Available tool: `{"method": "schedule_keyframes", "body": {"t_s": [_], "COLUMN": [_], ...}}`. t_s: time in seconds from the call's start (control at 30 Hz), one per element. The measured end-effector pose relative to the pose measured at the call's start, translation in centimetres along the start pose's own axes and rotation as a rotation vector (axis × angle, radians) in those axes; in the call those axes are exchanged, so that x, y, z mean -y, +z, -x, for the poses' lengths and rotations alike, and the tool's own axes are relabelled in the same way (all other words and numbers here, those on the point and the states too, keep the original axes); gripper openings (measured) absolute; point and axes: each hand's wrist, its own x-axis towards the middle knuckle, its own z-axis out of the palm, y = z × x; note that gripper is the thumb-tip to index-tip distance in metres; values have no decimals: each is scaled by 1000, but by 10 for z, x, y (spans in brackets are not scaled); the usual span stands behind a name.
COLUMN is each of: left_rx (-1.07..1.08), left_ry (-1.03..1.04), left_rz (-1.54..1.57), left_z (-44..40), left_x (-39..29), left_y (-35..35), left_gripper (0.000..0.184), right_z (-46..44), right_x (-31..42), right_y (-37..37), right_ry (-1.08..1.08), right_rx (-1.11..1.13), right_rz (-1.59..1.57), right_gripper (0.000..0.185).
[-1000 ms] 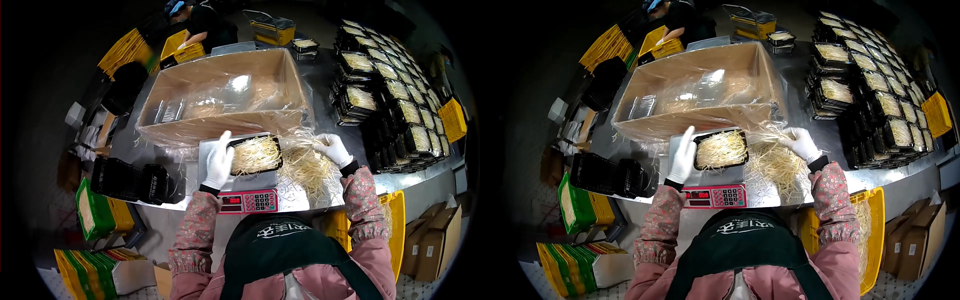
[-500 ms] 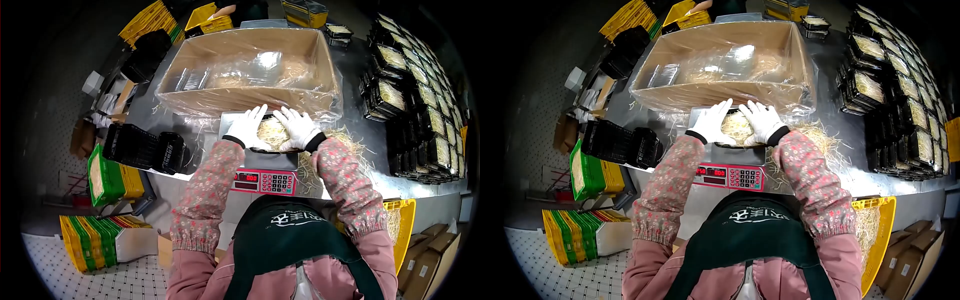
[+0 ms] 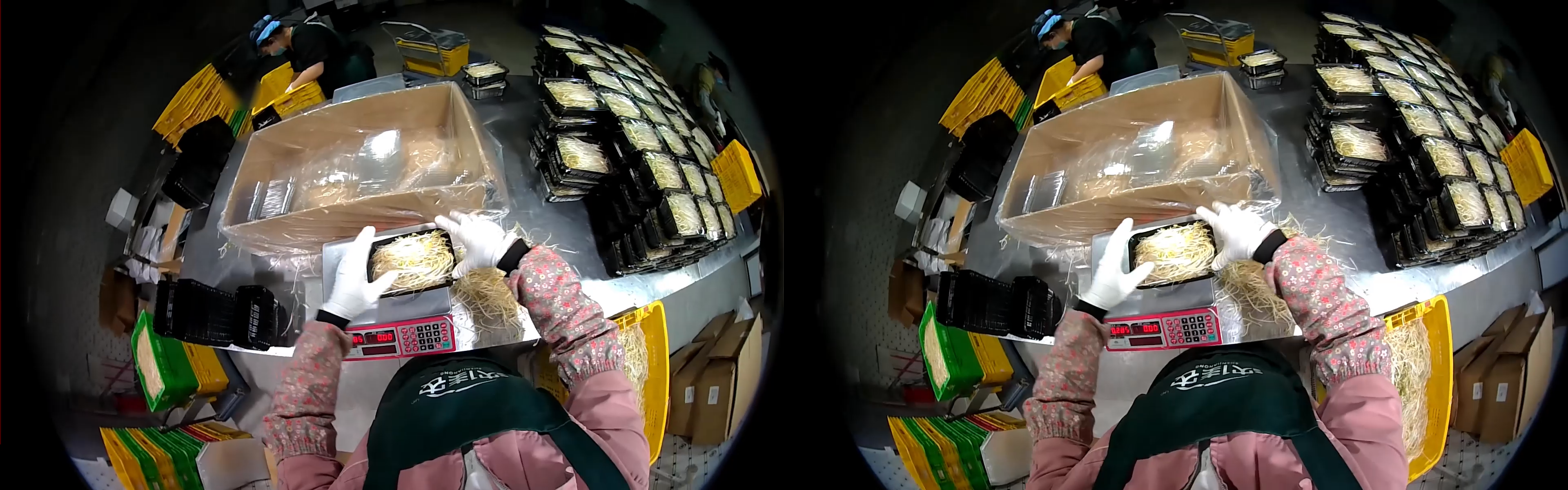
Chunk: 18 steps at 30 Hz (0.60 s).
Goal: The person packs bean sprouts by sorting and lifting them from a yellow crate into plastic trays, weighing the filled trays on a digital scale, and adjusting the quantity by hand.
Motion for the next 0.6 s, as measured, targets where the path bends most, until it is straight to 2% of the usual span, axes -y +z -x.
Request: {"method": "schedule_keyframes", "body": {"t_s": [0.07, 0.1, 0.13, 0.2, 0.27, 0.4, 0.47, 0.53, 0.57, 0.6], "left_rx": [-24, -15, 63, -20, -4, 38, -3, -84, -102, -122], "left_ry": [87, 72, 34, 71, 65, 53, 44, 48, 3, -41], "left_rz": [-226, -270, -490, -538, -573, -488, -163, -52, -20, 12], "left_z": [-6, -2, 5, 9, 10, 11, 13, 20, 24, 26], "left_x": [-12, 6, 20, 15, 18, 20, 14, 11, 14, 17], "left_y": [27, 49, 66, 73, 75, 68, 54, 38, 30, 22], "left_gripper": [80, 70, 62, 51, 50, 54, 58, 67, 71, 74], "right_z": [-5, -5, -5, -7, -4, 17, 38, 61, 68, 77], "right_x": [10, 8, 9, 11, 3, -2, -17, -36, -56, -68], "right_y": [-3, 19, 26, 49, 59, 27, -5, -21, -16, -13], "right_ry": [23, -3, -28, 17, 1, 64, 70, 173, 221, 294], "right_rx": [91, -106, -131, -195, -266, -315, -349, -357, -350, -281], "right_rz": [-57, -31, 2, -7, -8, -178, -322, -499, -375, -116], "right_gripper": [84, 56, 29, 14, 12, 17, 19, 18, 20, 19]}}
